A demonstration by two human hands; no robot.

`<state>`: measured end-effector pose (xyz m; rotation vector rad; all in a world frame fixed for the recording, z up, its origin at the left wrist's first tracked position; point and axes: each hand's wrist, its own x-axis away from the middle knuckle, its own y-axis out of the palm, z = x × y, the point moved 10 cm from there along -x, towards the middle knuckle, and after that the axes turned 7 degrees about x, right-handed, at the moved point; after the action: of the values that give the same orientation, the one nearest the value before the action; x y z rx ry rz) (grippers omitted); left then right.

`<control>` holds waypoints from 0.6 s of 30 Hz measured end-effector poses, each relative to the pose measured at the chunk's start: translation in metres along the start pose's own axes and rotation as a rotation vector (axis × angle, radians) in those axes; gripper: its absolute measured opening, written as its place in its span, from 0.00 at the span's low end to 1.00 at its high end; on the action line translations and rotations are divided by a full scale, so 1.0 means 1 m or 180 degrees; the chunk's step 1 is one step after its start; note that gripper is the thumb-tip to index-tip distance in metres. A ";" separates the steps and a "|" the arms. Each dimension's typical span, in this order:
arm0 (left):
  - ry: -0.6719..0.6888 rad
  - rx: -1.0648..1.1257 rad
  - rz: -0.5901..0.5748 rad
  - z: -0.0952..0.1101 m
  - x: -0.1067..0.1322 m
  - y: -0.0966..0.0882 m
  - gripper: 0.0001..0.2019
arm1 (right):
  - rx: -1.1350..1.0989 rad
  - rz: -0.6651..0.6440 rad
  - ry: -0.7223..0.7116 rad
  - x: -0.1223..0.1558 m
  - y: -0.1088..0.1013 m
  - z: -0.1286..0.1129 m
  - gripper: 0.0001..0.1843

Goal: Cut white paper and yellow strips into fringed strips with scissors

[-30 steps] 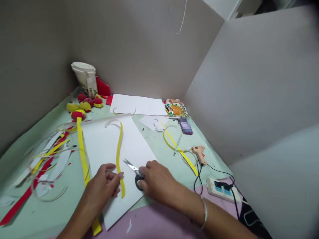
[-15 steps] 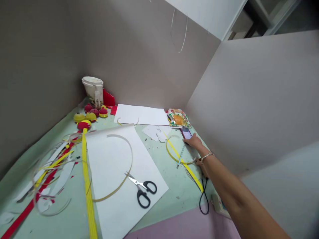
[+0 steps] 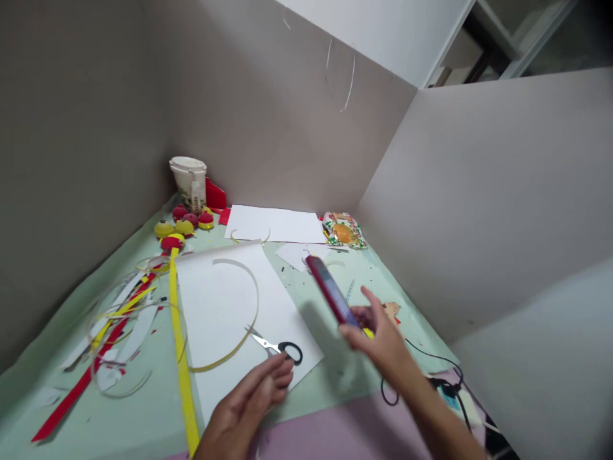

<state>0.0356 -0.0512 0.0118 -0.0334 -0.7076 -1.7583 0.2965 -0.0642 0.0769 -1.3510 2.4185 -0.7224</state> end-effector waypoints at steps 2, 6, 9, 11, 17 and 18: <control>-0.0131 0.0380 -0.0177 0.001 0.003 0.012 0.30 | 0.0106 0.0068 -0.0484 0.051 0.040 -0.018 0.57; -0.0276 0.0792 0.0288 -0.012 0.018 -0.016 0.23 | 0.0546 0.0067 -0.1113 0.112 0.102 -0.040 0.64; -0.0173 0.1021 0.0422 -0.017 0.029 -0.037 0.20 | 0.0650 -0.0044 -0.1364 0.128 0.121 -0.048 0.64; -0.0085 0.1076 0.0426 -0.017 0.033 -0.047 0.19 | 0.0655 -0.0151 -0.1479 0.134 0.128 -0.052 0.64; 0.0205 0.1310 0.0299 0.001 0.039 -0.069 0.24 | 0.0022 -0.0607 -0.1691 0.158 0.145 -0.058 0.58; 0.0205 0.1286 0.0311 0.004 0.041 -0.073 0.25 | -0.0245 -0.0692 -0.1646 0.159 0.147 -0.057 0.54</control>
<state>-0.0433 -0.0752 -0.0022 0.2585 -0.9847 -1.4902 0.0819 -0.1191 0.0445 -1.6106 1.9281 -0.2753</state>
